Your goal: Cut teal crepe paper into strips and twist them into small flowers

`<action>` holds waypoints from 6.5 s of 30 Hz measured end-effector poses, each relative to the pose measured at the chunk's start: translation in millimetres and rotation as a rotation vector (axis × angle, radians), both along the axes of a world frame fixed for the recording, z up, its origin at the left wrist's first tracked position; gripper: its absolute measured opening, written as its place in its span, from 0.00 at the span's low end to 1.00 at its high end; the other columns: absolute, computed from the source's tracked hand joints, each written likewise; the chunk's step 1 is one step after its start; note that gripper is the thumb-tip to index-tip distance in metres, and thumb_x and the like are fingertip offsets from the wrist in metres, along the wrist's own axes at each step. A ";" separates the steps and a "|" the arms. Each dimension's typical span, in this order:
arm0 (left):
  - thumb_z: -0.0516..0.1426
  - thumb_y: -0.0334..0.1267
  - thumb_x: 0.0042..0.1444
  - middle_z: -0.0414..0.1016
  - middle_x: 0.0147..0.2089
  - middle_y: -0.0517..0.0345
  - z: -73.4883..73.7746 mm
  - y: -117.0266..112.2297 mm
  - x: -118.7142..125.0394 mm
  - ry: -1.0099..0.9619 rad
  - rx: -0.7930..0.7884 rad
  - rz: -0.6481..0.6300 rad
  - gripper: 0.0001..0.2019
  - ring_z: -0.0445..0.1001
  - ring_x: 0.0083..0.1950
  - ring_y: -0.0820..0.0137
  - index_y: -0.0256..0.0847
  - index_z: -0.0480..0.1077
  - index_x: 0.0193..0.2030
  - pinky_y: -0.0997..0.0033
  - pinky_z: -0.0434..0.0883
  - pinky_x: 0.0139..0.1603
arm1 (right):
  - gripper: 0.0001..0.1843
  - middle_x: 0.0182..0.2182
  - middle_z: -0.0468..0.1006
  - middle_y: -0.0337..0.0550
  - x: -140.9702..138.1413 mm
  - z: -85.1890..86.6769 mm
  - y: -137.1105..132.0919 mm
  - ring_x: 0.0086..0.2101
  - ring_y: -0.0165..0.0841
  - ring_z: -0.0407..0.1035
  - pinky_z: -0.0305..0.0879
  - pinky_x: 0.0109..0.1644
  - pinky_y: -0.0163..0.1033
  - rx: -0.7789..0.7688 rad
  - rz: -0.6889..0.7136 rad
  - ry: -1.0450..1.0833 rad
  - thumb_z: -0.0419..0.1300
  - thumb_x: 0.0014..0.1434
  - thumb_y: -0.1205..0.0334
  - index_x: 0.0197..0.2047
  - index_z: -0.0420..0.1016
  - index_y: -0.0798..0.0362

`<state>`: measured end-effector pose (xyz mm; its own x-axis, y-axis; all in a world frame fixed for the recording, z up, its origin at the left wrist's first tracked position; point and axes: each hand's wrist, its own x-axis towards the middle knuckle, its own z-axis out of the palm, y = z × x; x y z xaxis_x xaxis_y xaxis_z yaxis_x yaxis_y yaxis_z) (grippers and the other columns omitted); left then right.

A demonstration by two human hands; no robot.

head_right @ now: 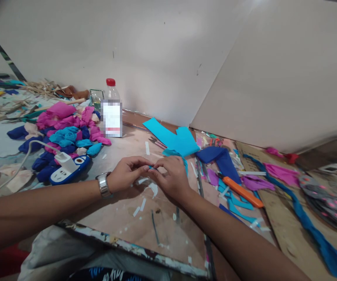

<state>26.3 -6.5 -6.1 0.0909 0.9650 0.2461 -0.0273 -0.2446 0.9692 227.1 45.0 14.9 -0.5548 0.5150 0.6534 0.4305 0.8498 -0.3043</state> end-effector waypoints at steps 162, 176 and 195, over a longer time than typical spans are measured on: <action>0.61 0.51 0.65 0.82 0.47 0.49 -2.1 1.8 0.7 0.036 -0.053 0.015 0.17 0.79 0.44 0.65 0.39 0.78 0.48 0.64 0.77 0.47 | 0.09 0.37 0.87 0.39 -1.8 7.6 -10.5 0.42 0.41 0.77 0.52 0.57 0.51 0.058 -0.061 -0.115 0.63 0.71 0.54 0.39 0.80 0.47; 0.63 0.47 0.64 0.84 0.48 0.49 3.8 0.6 -0.2 0.051 -0.017 -0.052 0.15 0.81 0.45 0.64 0.38 0.80 0.51 0.66 0.76 0.48 | 0.07 0.37 0.86 0.41 -0.9 5.5 -8.0 0.41 0.40 0.75 0.53 0.56 0.51 0.047 -0.074 -0.146 0.59 0.72 0.60 0.39 0.75 0.48; 0.63 0.48 0.65 0.84 0.48 0.48 3.2 -1.2 -0.1 0.061 -0.055 0.001 0.16 0.81 0.43 0.66 0.39 0.80 0.50 0.66 0.77 0.46 | 0.03 0.38 0.84 0.40 -1.7 3.2 -8.8 0.43 0.40 0.75 0.52 0.57 0.52 0.015 -0.029 -0.149 0.59 0.70 0.64 0.41 0.74 0.49</action>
<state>26.2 -7.7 -2.9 0.1029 0.9770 0.1869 0.0322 -0.1911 0.9810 225.3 36.2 18.2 -0.6314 0.5230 0.5725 0.4942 0.8404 -0.2227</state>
